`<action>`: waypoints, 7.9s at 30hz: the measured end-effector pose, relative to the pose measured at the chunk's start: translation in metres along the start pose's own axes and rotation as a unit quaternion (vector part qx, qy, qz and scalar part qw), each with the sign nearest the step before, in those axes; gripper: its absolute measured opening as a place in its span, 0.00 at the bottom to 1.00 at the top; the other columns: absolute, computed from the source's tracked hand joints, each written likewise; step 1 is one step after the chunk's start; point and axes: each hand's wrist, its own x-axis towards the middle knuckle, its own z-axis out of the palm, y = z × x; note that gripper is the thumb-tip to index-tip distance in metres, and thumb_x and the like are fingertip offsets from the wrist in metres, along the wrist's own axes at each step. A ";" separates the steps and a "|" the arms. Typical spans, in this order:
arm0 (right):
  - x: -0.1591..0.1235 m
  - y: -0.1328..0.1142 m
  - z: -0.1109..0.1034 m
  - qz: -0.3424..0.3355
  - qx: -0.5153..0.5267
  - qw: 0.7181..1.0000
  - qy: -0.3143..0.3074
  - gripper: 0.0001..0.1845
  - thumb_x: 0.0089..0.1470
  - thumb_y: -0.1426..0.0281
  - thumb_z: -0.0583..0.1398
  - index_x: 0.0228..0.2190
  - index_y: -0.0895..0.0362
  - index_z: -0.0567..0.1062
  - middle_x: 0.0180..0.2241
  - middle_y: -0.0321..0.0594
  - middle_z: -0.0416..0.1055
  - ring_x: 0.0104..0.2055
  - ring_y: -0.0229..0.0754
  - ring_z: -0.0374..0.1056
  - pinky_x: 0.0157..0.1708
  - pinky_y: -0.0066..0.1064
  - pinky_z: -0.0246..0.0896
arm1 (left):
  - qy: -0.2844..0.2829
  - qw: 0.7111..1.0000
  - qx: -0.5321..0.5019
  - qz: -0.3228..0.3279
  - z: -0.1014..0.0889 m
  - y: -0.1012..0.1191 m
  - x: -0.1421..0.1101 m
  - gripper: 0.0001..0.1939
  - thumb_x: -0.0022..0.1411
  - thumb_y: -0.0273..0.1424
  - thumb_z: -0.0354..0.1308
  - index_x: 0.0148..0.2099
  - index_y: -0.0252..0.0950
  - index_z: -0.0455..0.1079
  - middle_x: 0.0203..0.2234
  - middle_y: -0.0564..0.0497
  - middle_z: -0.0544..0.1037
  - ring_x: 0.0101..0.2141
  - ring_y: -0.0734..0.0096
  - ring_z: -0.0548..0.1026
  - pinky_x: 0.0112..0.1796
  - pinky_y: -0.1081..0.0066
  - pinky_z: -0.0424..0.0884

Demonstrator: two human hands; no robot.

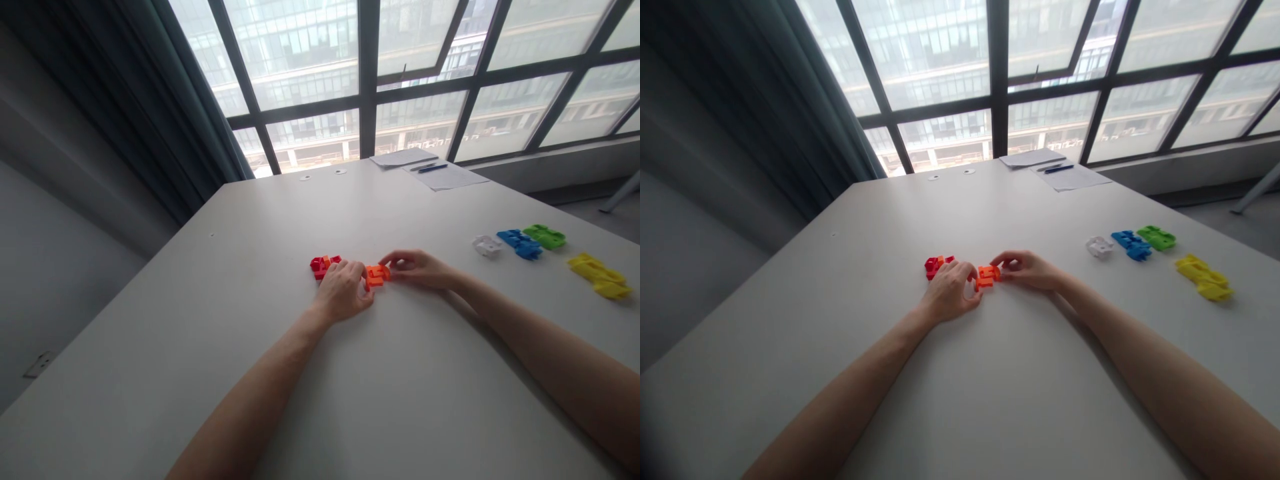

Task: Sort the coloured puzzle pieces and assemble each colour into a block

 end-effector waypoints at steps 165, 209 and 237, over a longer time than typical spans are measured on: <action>-0.023 -0.005 0.035 -0.196 -0.366 0.890 0.187 0.05 0.54 0.69 0.62 0.35 0.52 0.71 0.48 0.43 0.70 0.51 0.49 0.63 0.51 0.45 0.57 | -0.006 0.994 -0.102 0.028 0.008 0.000 -0.005 0.29 0.59 0.28 0.57 0.61 0.32 0.56 0.54 0.38 0.70 0.56 0.52 0.68 0.55 0.53 0.66; -0.021 -0.001 0.035 -0.151 -0.303 0.928 0.157 0.19 0.55 0.64 0.59 0.49 0.50 0.67 0.50 0.41 0.74 0.51 0.48 0.70 0.53 0.43 0.59 | -0.005 0.991 -0.132 0.015 0.008 -0.006 -0.003 0.33 0.59 0.36 0.63 0.63 0.38 0.54 0.51 0.44 0.73 0.53 0.57 0.70 0.54 0.56 0.66; -0.015 0.009 0.014 -0.072 -0.032 0.962 0.263 0.17 0.53 0.67 0.58 0.46 0.54 0.70 0.46 0.47 0.74 0.50 0.48 0.71 0.48 0.45 0.68 | 0.093 0.995 -0.016 -0.029 -0.041 -0.024 0.006 0.15 0.61 0.25 0.53 0.51 0.37 0.67 0.50 0.45 0.72 0.50 0.58 0.70 0.52 0.57 0.66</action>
